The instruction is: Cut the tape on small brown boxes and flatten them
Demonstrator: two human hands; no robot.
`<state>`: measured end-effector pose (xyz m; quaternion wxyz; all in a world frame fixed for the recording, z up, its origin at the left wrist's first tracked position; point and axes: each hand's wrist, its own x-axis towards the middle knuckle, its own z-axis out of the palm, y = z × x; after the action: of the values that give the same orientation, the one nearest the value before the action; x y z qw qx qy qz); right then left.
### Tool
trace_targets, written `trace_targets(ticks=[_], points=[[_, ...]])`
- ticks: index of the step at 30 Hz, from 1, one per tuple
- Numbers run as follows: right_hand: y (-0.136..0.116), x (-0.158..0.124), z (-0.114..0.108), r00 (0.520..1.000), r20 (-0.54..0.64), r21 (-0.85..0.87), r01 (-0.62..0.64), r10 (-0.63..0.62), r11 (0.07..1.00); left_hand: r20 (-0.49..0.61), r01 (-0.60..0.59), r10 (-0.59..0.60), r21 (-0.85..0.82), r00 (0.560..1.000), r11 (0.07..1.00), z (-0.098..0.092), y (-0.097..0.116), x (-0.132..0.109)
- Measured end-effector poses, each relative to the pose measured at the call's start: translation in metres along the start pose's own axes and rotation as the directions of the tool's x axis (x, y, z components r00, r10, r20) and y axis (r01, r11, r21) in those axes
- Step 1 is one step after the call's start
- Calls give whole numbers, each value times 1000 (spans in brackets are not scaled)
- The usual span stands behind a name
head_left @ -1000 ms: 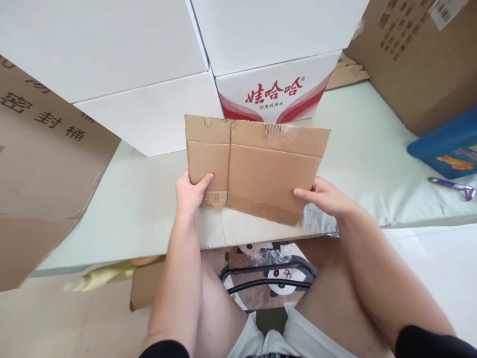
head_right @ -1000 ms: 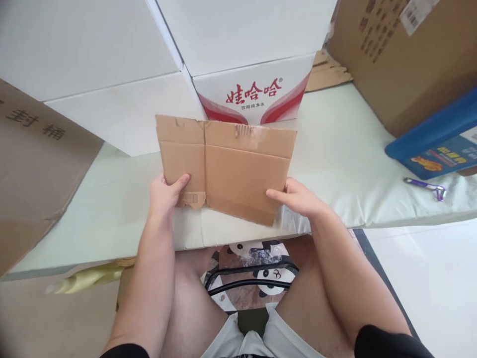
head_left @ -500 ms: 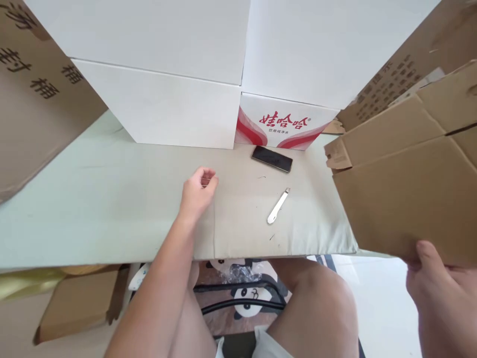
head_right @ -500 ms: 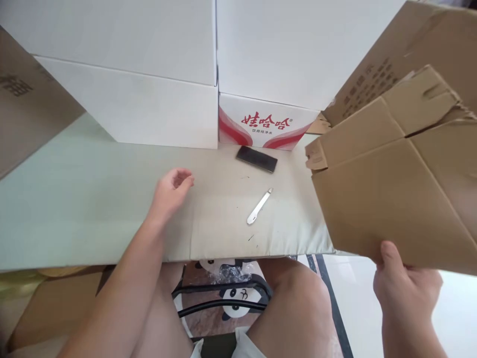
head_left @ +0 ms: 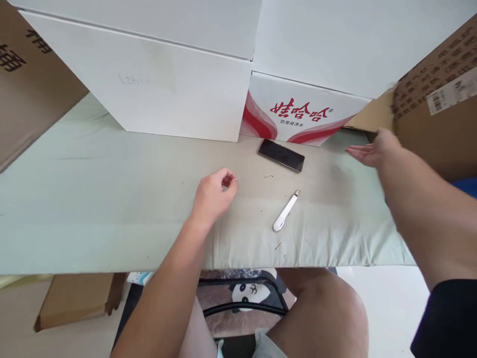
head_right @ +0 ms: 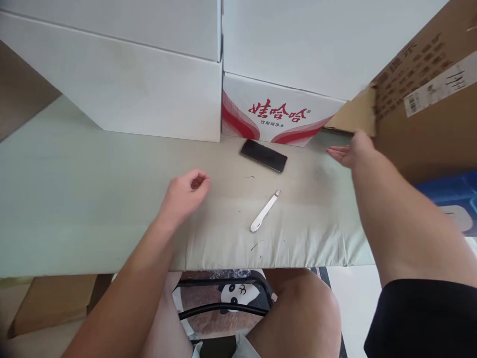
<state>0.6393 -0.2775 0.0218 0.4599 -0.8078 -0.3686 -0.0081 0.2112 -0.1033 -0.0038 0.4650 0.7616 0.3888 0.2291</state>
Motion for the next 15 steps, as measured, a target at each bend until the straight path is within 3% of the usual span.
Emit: trace_targets(ticks=[4,6,8,12,15], points=[[0,-57,56,995,-34,-136,-102,98,985,31,-22,23,-13,999,1000,-2,4,-4],[-12,-81,80,998,59,-200,-25,37,980,60,-39,40,-12,997,999,-5,4,-9],[-24,-92,98,973,224,-278,111,-48,954,81,-38,38,1,996,999,-8,3,-13],[-42,-75,122,885,461,-409,280,-68,869,89,-8,5,42,996,999,-10,-2,-17],[-50,-49,138,797,589,-346,401,-136,848,93,-5,1,40,996,999,-8,-3,-16]])
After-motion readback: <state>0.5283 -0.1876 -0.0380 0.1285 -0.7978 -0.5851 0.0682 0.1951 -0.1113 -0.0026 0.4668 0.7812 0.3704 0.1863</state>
